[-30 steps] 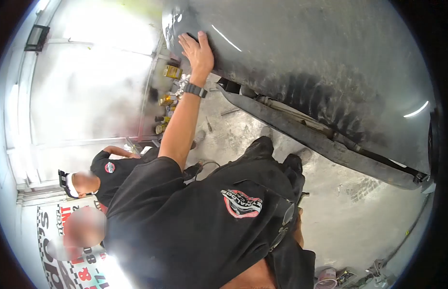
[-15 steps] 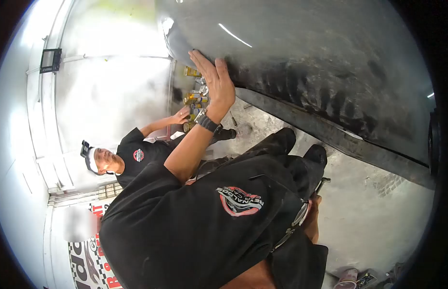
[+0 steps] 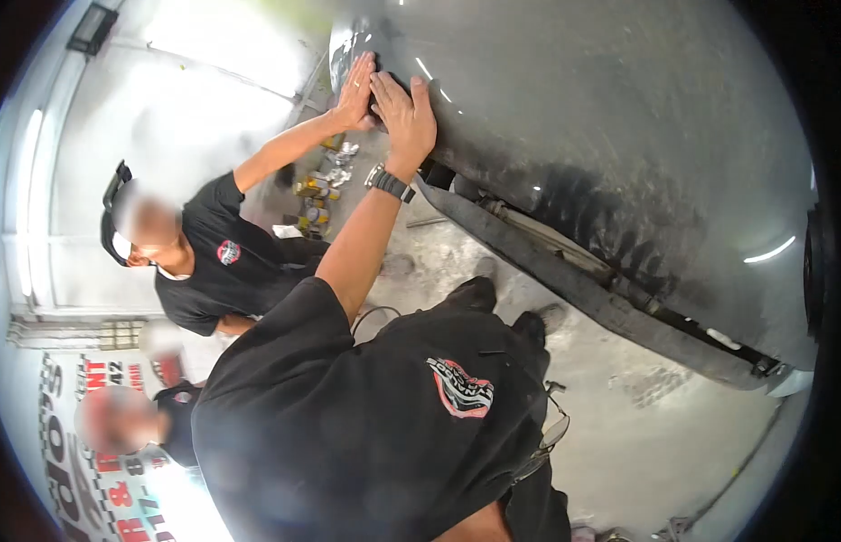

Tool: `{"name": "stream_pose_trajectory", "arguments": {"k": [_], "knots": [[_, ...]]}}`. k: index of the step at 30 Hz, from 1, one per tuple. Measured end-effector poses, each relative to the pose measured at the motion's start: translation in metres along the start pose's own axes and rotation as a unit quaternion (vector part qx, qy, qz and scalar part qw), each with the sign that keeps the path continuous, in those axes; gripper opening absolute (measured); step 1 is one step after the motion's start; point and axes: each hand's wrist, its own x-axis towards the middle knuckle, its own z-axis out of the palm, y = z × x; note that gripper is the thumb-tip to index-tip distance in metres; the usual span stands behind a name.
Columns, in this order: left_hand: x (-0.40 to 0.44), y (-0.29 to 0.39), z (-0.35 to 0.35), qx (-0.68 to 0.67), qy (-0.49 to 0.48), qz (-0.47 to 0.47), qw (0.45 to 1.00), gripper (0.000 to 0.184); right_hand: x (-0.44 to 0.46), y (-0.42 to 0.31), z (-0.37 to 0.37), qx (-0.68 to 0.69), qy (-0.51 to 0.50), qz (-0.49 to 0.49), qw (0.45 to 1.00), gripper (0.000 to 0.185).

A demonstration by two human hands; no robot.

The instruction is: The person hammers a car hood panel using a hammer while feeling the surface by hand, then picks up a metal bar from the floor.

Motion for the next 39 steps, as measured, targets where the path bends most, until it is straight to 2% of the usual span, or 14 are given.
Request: {"name": "stream_pose_trajectory", "arguments": {"k": [5,13,18,23,25,29,31,33,35,37,39], "knots": [[0.019,-0.018,0.005,-0.003,0.07,0.025,0.997,0.097,-0.025,-0.033,-0.029,0.01,0.089,-0.059,0.994,0.047],[0.046,-0.02,0.005,-0.041,0.047,-0.07,0.996,0.104,-0.073,-0.084,-0.065,0.063,0.272,-0.173,0.944,0.049],[0.067,-0.046,0.022,-0.03,0.084,-0.066,0.994,0.106,-0.115,-0.123,-0.084,0.118,0.407,-0.271,0.864,0.05],[0.112,-0.101,0.038,-0.017,0.096,-0.059,0.993,0.109,-0.171,-0.191,-0.093,0.151,0.524,-0.407,0.732,0.051],[0.121,-0.118,0.041,-0.028,0.096,-0.046,0.994,0.108,-0.203,-0.223,-0.095,0.171,0.524,-0.443,0.707,0.051],[0.103,-0.107,0.055,-0.033,0.098,-0.013,0.995,0.105,-0.314,-0.314,-0.049,0.196,0.476,-0.486,0.707,0.047],[0.072,-0.093,0.06,-0.017,0.085,0.042,0.995,0.102,-0.336,-0.352,-0.031,0.178,0.453,-0.58,0.653,0.046],[0.036,-0.078,0.062,-0.016,0.06,0.085,0.994,0.102,-0.371,-0.386,0.001,0.131,0.438,-0.641,0.617,0.034],[0.009,-0.065,0.061,-0.016,0.042,0.125,0.991,0.102,-0.386,-0.421,0.02,0.075,0.344,-0.727,0.59,0.033],[-0.014,-0.052,0.056,-0.04,0.005,0.154,0.987,0.104,-0.43,-0.449,0.053,0.0,0.376,-0.672,0.638,0.031],[-0.033,-0.042,0.045,-0.059,-0.026,0.175,0.982,0.104,-0.461,-0.476,0.073,-0.041,0.247,-0.689,0.681,0.029]]}}
